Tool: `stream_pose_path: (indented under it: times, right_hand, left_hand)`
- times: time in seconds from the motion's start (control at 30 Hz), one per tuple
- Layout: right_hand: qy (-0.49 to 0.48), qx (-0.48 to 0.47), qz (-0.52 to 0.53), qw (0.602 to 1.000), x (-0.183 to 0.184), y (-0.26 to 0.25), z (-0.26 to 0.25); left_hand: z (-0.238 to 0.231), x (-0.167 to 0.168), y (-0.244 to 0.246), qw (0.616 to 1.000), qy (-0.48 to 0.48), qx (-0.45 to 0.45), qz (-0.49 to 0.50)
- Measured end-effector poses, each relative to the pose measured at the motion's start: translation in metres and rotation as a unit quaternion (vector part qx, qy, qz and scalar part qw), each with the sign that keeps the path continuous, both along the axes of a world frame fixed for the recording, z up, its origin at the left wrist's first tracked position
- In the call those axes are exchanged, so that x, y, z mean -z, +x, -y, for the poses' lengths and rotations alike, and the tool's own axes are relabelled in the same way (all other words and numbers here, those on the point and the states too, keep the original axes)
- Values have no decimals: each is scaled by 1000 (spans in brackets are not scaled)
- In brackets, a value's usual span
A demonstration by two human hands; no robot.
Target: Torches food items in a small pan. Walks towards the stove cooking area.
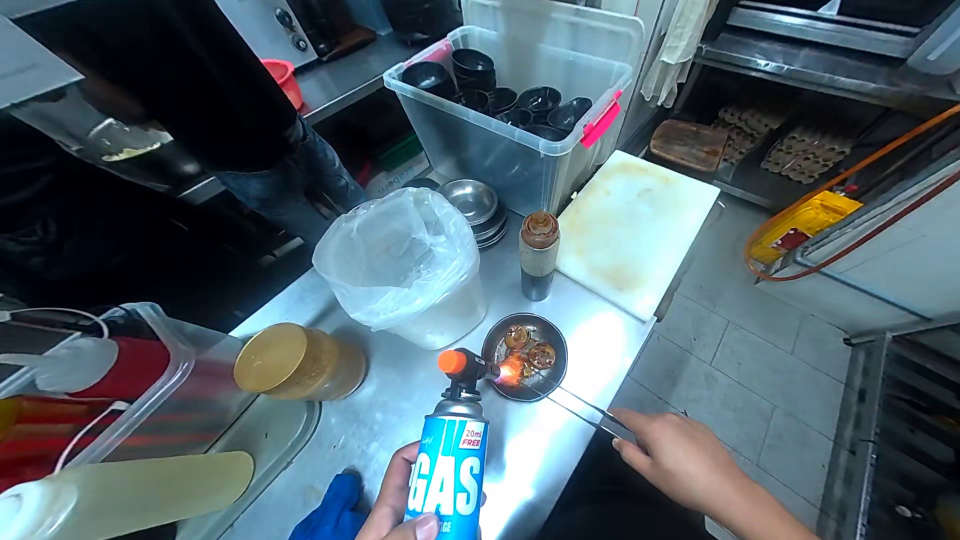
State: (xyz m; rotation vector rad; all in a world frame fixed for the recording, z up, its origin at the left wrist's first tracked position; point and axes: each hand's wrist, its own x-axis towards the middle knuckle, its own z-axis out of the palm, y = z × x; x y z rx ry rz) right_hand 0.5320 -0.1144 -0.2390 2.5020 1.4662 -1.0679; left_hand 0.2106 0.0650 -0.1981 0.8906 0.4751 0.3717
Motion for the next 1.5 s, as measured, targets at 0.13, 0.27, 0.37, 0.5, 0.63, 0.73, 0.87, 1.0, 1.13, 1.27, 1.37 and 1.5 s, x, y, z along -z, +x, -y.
stream_pose_path:
  times: [0.13, 0.27, 0.37, 0.5, 0.63, 0.73, 0.87, 1.0, 1.13, 1.27, 1.37, 1.5]
  right_hand:
    - [4, 1, 4, 1000, 0, 1, 0]
    - [6, 1, 6, 1000, -2, 2, 0]
    - [12, 3, 8, 1000, 0, 2, 1]
    - [13, 7, 10, 1000, 1, 3, 2]
    - [12, 6, 11, 1000, 3, 3, 3]
    - [9, 6, 10, 1000, 2, 2, 4]
    - [10, 7, 9, 1000, 3, 2, 4]
    - [7, 8, 6, 1000, 3, 2, 4]
    - [10, 10, 8, 1000, 2, 1, 4]
    - [9, 9, 6, 1000, 2, 1, 5]
    - [5, 15, 1, 1000, 1, 0, 5]
    - [7, 15, 2, 1000, 2, 1, 7]
  left_hand:
    - [0, 0, 0, 1000, 3, -1, 0]
    - [0, 0, 1, 1000, 6, -1, -1]
    - [0, 0, 2, 1000, 9, -5, -5]
    - [-1, 1, 2, 1000, 7, -5, 4]
    - [-1, 2, 1, 1000, 6, -4, 1]
    - [0, 2, 0, 1000, 3, -6, 2]
    - [1, 2, -2, 1000, 5, -4, -4]
    - [2, 2, -1, 1000, 4, -3, 3]
    - [1, 5, 2, 1000, -1, 0, 9]
    - [1, 10, 8, 1000, -19, -7, -3]
    - [0, 16, 10, 999, -28, -12, -16]
    - [0, 19, 11, 999, -38, -13, -15]
